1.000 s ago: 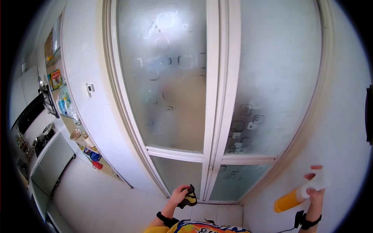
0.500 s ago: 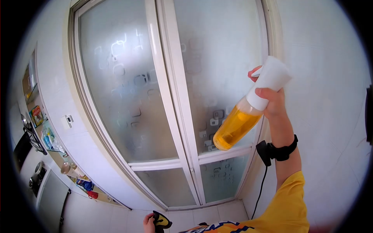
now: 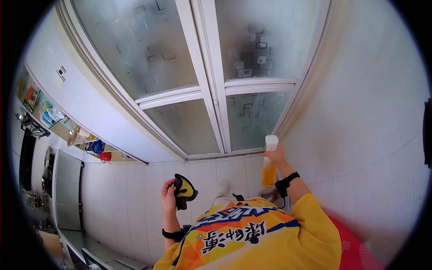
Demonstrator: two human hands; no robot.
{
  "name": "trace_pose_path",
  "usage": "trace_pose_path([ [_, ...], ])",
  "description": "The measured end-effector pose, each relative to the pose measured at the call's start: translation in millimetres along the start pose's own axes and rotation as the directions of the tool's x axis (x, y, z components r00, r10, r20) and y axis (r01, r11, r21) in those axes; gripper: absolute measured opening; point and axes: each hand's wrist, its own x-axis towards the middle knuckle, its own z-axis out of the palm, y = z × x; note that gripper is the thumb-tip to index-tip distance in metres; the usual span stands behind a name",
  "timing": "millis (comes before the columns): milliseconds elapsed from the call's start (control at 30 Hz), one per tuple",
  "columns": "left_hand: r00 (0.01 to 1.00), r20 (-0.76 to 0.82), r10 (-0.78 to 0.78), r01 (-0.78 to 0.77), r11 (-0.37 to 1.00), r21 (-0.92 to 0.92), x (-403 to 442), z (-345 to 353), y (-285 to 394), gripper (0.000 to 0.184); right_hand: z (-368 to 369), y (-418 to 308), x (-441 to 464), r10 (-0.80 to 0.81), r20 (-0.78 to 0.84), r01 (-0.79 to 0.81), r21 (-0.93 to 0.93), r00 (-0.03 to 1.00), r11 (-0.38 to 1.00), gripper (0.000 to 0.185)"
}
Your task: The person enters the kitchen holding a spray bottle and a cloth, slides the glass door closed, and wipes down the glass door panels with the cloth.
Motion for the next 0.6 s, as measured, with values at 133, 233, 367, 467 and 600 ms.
trace_pose_path([
  [133, 0.998, -0.043, -0.043, 0.043, 0.999, 0.017, -27, 2, 2, 0.028, 8, 46, -38, 0.168, -0.048, -0.168, -0.001, 0.985, 0.986, 0.036],
  [233, 0.993, -0.073, -0.090, 0.093, 0.995, 0.041, -46, 3, 1, 0.028, 7, 77, -51, 0.163, -0.013, -0.162, 0.021, 0.987, 0.987, 0.038],
  [367, 0.983, -0.086, -0.160, 0.169, 0.981, 0.096, -60, 7, 3, 0.029, 5, 55, -68, 0.128, 0.107, -0.109, -0.169, 0.986, 0.980, 0.048],
  [467, 0.981, -0.081, -0.175, 0.182, 0.979, 0.095, -57, -1, -3, 0.029, 19, 52, -73, 0.000, 0.097, 0.012, -0.123, 0.995, 0.992, 0.057],
  [600, 0.983, -0.078, -0.168, 0.174, 0.981, 0.083, -48, -9, -2, 0.029, 33, 29, -74, -0.121, 0.245, 0.150, -0.101, 0.962, 0.984, 0.065],
])
